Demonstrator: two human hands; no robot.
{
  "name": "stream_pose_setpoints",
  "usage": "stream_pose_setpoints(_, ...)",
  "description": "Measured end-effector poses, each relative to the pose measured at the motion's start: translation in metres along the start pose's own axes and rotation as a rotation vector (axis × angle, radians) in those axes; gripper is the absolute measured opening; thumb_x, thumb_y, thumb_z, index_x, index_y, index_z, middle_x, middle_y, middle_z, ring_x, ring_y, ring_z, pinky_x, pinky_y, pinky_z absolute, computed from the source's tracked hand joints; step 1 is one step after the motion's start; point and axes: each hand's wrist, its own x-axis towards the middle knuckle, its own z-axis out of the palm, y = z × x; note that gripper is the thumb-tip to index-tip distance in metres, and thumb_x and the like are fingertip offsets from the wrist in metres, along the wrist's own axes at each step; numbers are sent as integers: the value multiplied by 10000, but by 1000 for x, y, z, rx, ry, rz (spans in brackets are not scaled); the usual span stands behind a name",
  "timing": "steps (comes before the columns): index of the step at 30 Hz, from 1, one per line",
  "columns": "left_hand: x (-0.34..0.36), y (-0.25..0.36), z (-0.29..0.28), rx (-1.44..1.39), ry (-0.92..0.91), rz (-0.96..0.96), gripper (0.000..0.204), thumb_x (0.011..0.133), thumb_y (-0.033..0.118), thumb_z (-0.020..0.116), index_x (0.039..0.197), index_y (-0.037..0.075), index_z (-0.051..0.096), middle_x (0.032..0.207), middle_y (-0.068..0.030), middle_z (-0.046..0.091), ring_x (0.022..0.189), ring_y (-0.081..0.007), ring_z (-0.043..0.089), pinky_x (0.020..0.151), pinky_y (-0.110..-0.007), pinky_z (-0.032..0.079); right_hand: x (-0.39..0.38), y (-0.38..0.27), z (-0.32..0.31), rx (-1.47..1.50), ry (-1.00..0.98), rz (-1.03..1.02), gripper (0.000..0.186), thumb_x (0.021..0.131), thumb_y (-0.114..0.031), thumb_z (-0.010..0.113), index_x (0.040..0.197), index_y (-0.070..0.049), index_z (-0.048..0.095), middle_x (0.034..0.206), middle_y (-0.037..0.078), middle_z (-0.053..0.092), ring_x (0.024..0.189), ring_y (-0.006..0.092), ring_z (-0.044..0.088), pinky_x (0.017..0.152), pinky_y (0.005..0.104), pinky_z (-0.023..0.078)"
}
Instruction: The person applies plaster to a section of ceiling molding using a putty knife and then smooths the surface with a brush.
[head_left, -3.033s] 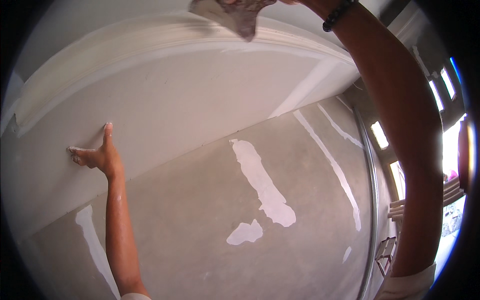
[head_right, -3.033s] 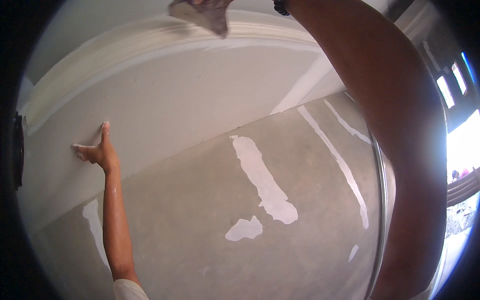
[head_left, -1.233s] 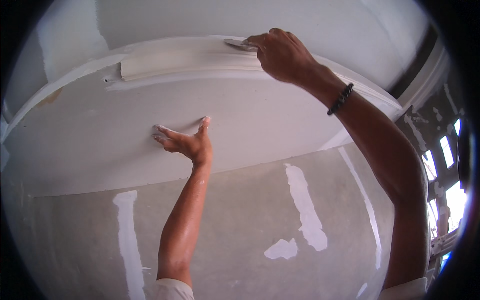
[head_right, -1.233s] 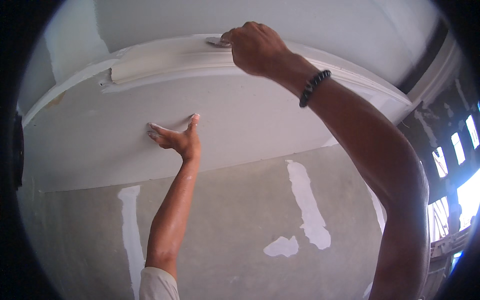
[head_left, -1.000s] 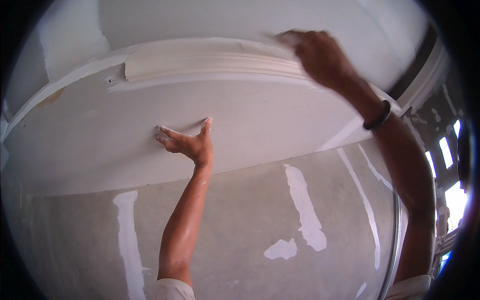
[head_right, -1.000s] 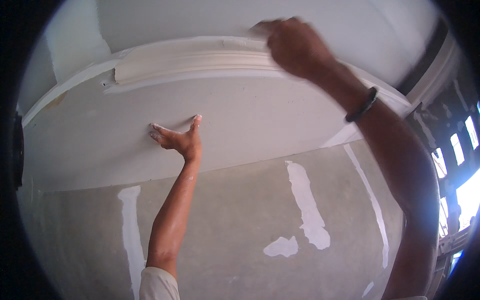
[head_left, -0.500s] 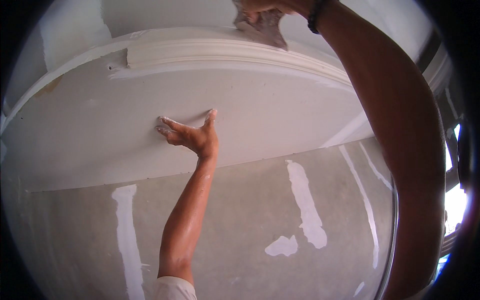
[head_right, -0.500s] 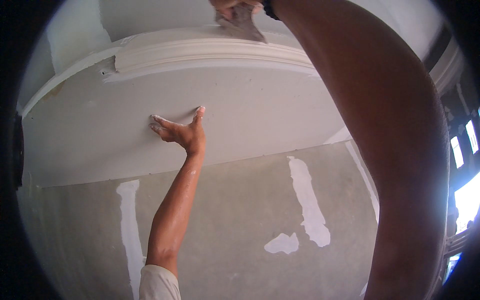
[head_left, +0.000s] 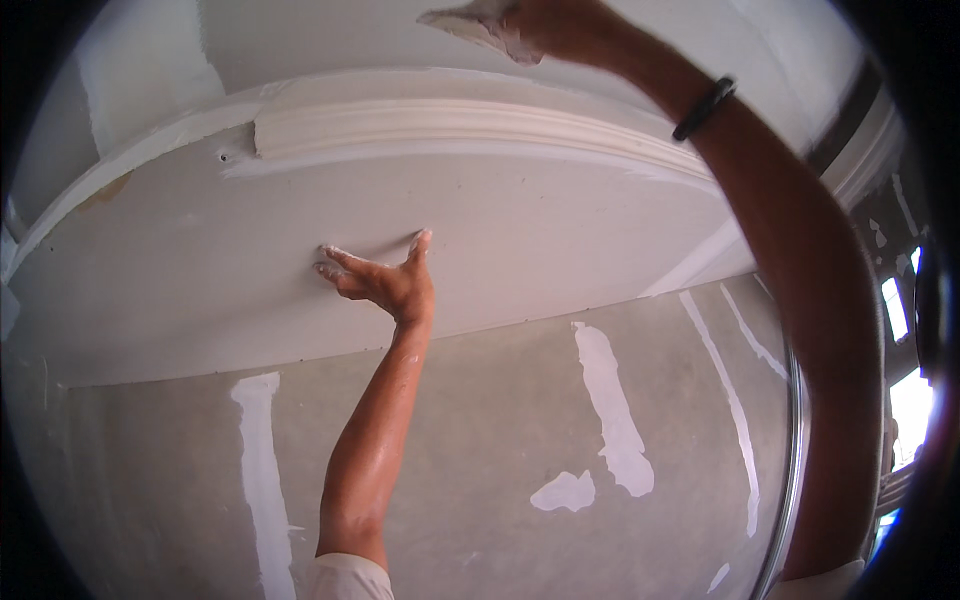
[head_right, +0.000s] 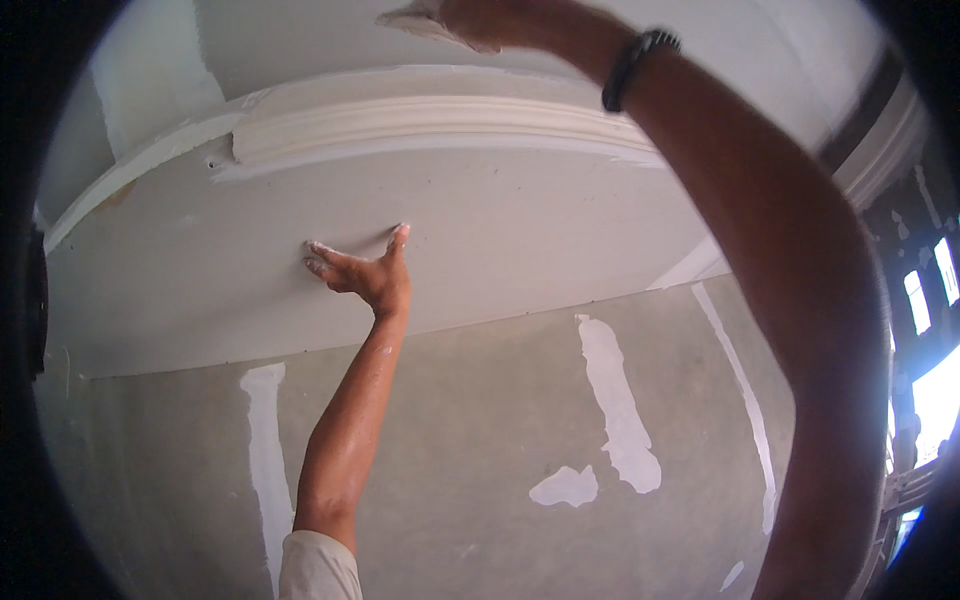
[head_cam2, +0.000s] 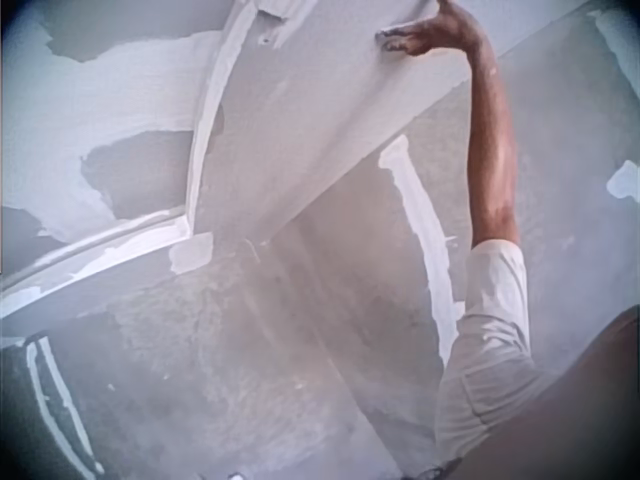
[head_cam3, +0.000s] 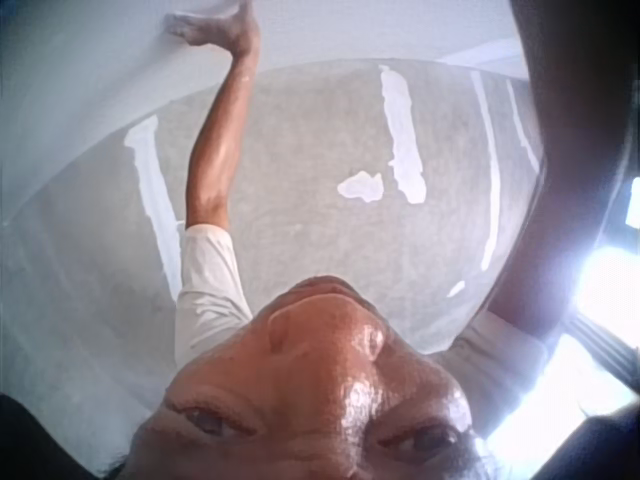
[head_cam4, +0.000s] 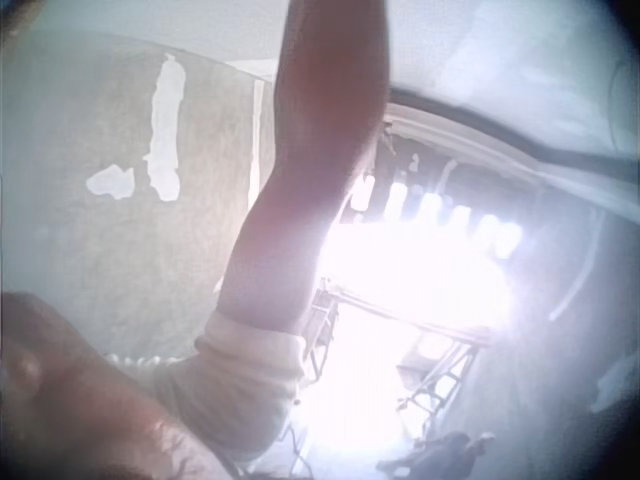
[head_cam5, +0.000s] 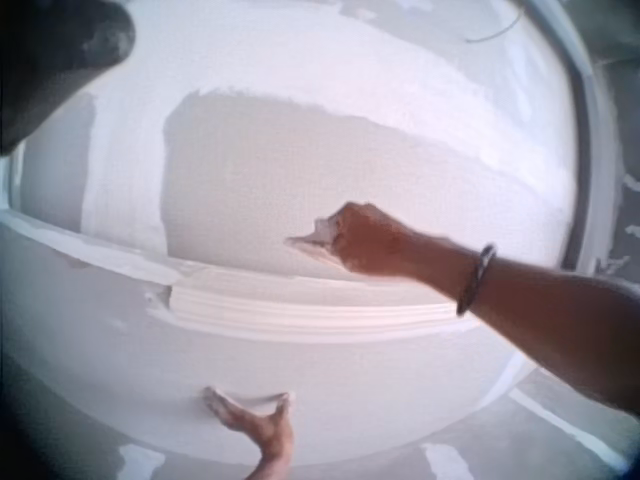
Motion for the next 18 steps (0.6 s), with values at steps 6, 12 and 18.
stream_pose_setpoints(6, -5, -1, 6, -2, -8, 6, 1345, 644, 365, 880, 1472, -57, -93, 1476, -372, -71, 1390, -486, -17, 1093, -628, 138, -49, -12, 91, -320, 451, -198, 328, 843, -5, 570, 1147, -73, 671, 889, 126, 706, 864, 268, 657, 840, 395, 537)
stream_pose_setpoints(12, -2, -2, 4, 8, -9, 1, 1343, 648, 377, 877, 1468, -68, -89, 1467, -379, -46, 1389, -486, -18, 1096, -617, 143, -59, 24, 39, -547, 464, -382, 305, 826, -37, 527, 1076, -64, 701, 992, 142, 706, 868, 280, 691, 863, 390, 542)
stream_pose_setpoints(18, -11, 1, 21, -24, 15, 82, 1346, 634, 401, 880, 1473, -62, -64, 1462, -379, -25, 1382, -489, -9, 1085, -609, 160, 13, 124, -11, -982, -187, -392, 168, 930, -83, 537, 943, 25, 665, 873, 153, 672, 797, 205, 629, 660, 379, 539)
